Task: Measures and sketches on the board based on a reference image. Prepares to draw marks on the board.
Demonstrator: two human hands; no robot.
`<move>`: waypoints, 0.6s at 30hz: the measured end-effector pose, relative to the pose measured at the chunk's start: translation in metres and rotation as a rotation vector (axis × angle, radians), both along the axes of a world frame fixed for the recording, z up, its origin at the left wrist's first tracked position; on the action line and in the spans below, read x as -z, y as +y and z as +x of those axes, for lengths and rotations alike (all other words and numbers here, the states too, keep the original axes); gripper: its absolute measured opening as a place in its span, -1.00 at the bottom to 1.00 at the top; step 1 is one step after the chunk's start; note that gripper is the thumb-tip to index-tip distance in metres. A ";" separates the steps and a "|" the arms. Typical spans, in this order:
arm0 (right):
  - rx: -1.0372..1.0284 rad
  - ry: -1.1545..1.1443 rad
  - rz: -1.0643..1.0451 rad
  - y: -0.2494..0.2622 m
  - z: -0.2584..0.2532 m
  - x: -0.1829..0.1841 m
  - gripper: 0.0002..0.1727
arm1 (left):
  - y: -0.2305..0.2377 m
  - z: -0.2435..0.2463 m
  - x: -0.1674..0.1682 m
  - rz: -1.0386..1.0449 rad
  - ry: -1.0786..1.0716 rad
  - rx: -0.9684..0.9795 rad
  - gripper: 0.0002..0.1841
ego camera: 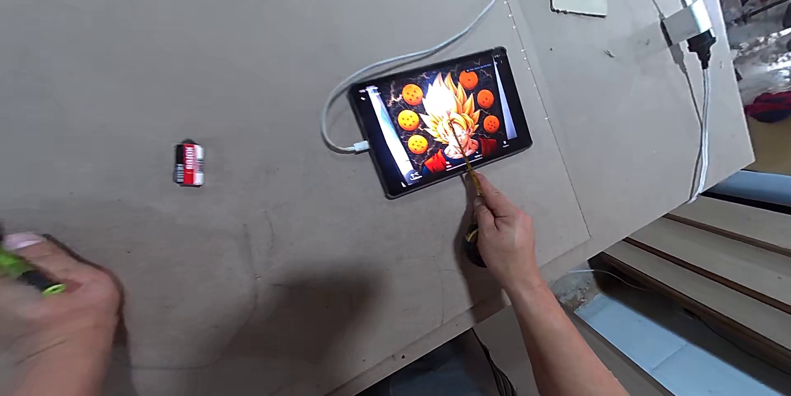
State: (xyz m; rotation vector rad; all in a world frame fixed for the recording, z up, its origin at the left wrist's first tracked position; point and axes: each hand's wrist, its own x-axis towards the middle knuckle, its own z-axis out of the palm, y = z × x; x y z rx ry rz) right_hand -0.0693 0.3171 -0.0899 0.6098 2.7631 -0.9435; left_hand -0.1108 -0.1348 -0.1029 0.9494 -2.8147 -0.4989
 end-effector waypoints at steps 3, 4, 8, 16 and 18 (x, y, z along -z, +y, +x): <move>0.000 0.037 -0.075 0.003 0.002 -0.004 -0.51 | -0.036 0.009 0.025 -0.016 0.144 0.220 -0.40; -0.014 0.074 -0.121 0.005 0.006 -0.004 -0.53 | -0.040 0.009 0.024 -0.033 0.140 0.217 -0.39; 0.027 0.149 -0.291 0.003 0.031 0.003 -0.52 | -0.044 0.005 0.027 -0.045 0.144 0.131 -0.43; 0.113 -0.064 -0.674 -0.150 0.133 -0.002 -0.64 | -0.081 0.022 0.022 0.363 0.309 0.219 -0.44; 0.087 -0.118 -0.734 -0.217 0.157 -0.006 -0.65 | -0.102 0.032 0.016 0.525 0.346 0.338 -0.44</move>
